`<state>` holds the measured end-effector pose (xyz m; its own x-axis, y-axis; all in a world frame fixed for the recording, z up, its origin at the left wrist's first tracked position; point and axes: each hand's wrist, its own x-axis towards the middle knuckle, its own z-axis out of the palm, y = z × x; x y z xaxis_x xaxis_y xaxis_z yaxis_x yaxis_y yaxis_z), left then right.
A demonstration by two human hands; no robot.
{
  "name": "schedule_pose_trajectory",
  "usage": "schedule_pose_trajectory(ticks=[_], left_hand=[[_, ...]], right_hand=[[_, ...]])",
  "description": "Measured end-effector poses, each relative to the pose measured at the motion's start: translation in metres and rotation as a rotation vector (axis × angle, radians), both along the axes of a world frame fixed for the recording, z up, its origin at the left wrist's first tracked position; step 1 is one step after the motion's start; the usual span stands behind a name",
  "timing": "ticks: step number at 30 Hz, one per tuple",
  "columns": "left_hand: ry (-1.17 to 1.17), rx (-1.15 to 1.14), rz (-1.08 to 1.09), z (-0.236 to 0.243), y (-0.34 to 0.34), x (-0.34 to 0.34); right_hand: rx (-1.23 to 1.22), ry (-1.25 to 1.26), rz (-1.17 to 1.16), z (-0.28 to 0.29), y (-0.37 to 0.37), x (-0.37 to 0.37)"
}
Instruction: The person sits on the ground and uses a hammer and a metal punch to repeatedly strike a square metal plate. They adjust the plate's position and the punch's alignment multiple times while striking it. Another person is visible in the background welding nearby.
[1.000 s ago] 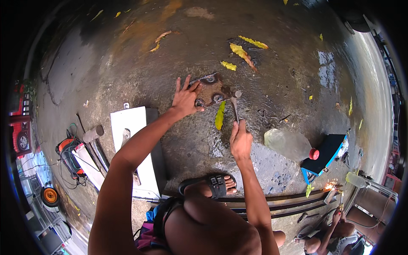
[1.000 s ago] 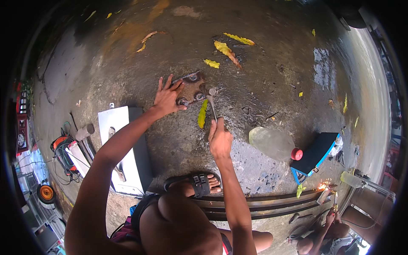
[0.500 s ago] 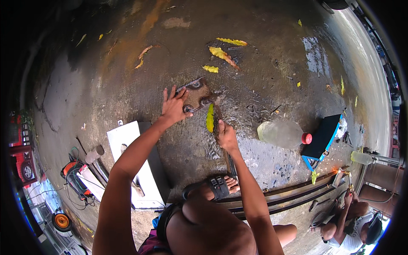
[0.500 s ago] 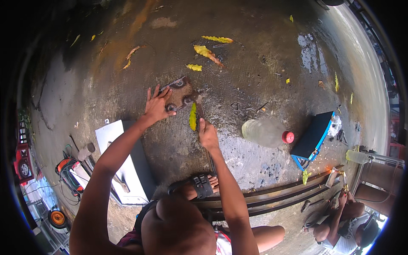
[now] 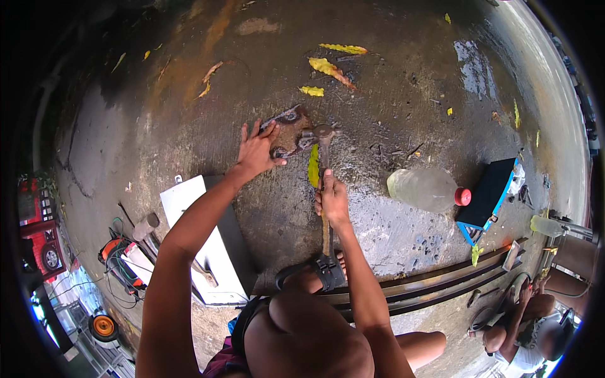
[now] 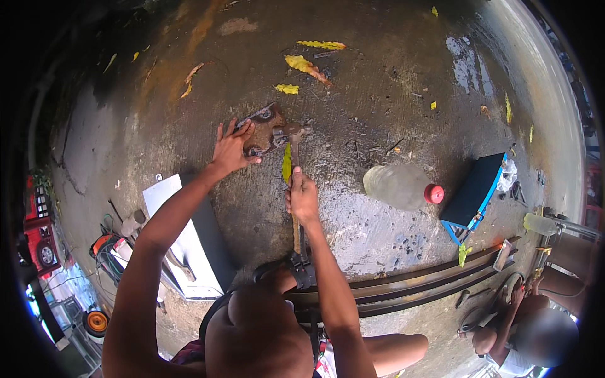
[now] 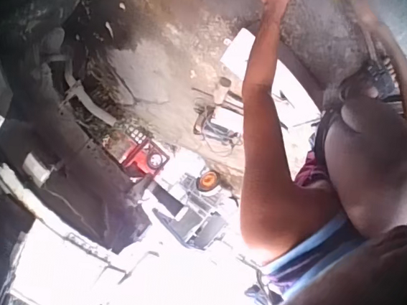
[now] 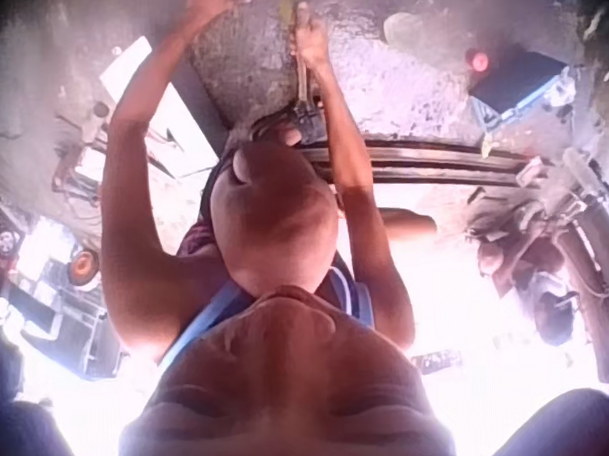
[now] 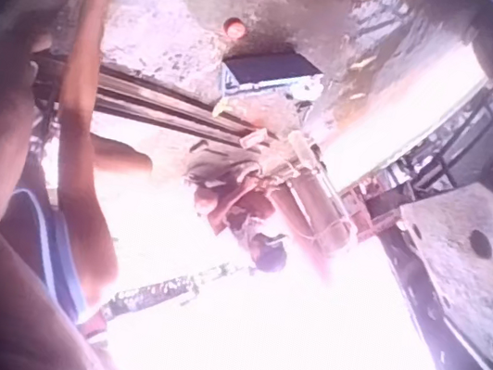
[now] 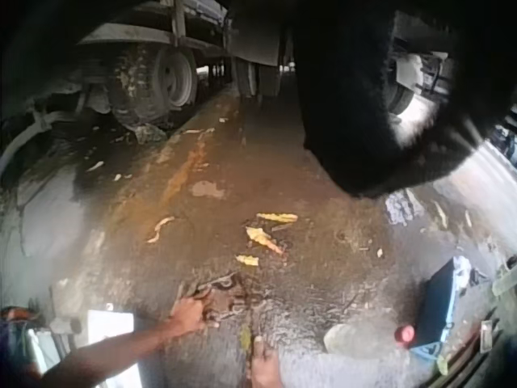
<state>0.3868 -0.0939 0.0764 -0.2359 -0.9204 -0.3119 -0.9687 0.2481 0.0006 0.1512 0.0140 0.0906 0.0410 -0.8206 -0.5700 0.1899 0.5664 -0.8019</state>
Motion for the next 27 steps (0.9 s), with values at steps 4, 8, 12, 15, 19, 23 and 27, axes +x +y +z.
schedule_pose_trajectory(ticks=[4,8,12,15,19,23,27], left_hand=[[0.023,0.017,0.015,0.001,-0.002,-0.004],[0.013,0.025,0.023,0.004,0.004,-0.002],[0.02,0.016,0.017,-0.001,0.003,0.0],[0.04,0.01,0.007,-0.001,0.002,-0.008],[0.048,-0.044,0.003,-0.004,0.0,0.004],[0.028,0.01,-0.003,-0.001,-0.005,-0.012],[0.005,0.002,0.003,0.0,0.002,0.004]], right_hand=[[-0.015,0.118,0.036,-0.026,-0.002,0.004],[0.035,0.043,0.087,-0.014,-0.018,-0.006],[-0.309,0.46,-0.075,-0.033,0.007,0.016],[-0.241,0.538,0.091,-0.062,-0.005,-0.009],[-0.065,0.133,-0.019,-0.003,-0.014,-0.003],[-0.216,0.523,0.029,-0.051,-0.009,-0.016],[-0.018,0.346,0.104,-0.016,-0.013,-0.011]])
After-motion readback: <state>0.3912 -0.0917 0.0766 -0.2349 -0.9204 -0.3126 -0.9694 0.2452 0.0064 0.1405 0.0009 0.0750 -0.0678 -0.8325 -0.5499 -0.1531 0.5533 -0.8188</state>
